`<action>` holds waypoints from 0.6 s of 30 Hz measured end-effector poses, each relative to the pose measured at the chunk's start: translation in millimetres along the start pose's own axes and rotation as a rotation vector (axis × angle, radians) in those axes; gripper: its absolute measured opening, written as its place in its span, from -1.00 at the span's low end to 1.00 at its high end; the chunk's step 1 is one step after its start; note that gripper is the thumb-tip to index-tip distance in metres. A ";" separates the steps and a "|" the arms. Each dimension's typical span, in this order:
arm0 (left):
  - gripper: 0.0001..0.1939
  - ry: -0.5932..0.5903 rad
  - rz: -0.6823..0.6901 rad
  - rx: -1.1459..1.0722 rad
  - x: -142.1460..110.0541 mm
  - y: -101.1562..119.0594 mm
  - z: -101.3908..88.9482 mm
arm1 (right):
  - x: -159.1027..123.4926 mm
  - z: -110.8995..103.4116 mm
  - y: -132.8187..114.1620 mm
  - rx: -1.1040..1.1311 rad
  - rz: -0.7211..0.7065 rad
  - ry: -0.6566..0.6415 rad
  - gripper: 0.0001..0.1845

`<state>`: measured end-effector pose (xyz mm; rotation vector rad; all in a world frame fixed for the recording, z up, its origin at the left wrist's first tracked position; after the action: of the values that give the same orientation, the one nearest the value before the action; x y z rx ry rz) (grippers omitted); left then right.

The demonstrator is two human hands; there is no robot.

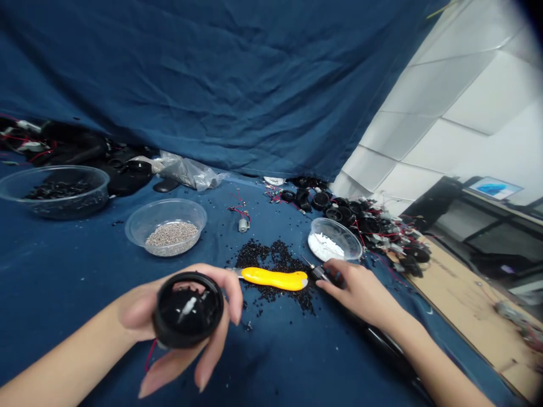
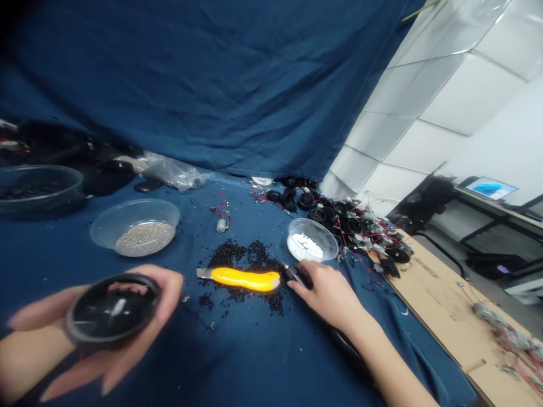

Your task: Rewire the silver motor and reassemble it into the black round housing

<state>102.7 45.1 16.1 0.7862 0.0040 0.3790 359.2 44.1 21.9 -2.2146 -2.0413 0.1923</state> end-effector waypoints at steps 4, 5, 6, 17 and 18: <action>-0.24 0.081 -0.206 0.151 17.4 -30.5 15.1 | -6.7 3.9 9.4 0.026 0.102 -0.004 -0.80; -0.24 0.163 -0.210 0.165 19.0 -33.8 8.2 | -9.1 2.9 13.5 0.034 0.138 0.006 -0.82; -0.23 0.237 -0.224 0.173 19.2 -38.0 0.7 | -12.1 0.7 18.0 0.048 0.173 0.022 -0.83; -0.05 0.447 -0.232 0.181 26.6 -49.4 -23.8 | -54.4 -1.4 -33.1 0.324 0.032 -0.056 -0.85; -0.11 0.446 -0.216 0.178 27.2 -47.0 -23.4 | -56.7 3.4 -44.3 0.323 0.012 -0.080 -0.85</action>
<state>140.3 40.1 -29.2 0.8529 0.5425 0.3442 310.6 -8.9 27.0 -2.0490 -1.8762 0.5764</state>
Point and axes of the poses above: each hand's wrist, its own x-axis towards the middle knuckle, its own z-axis out of the palm, y = z × x, the point moved 10 cm from there along x, towards the middle knuckle, and after that the axes turned 4 degrees about z, right-handed, at the moved point
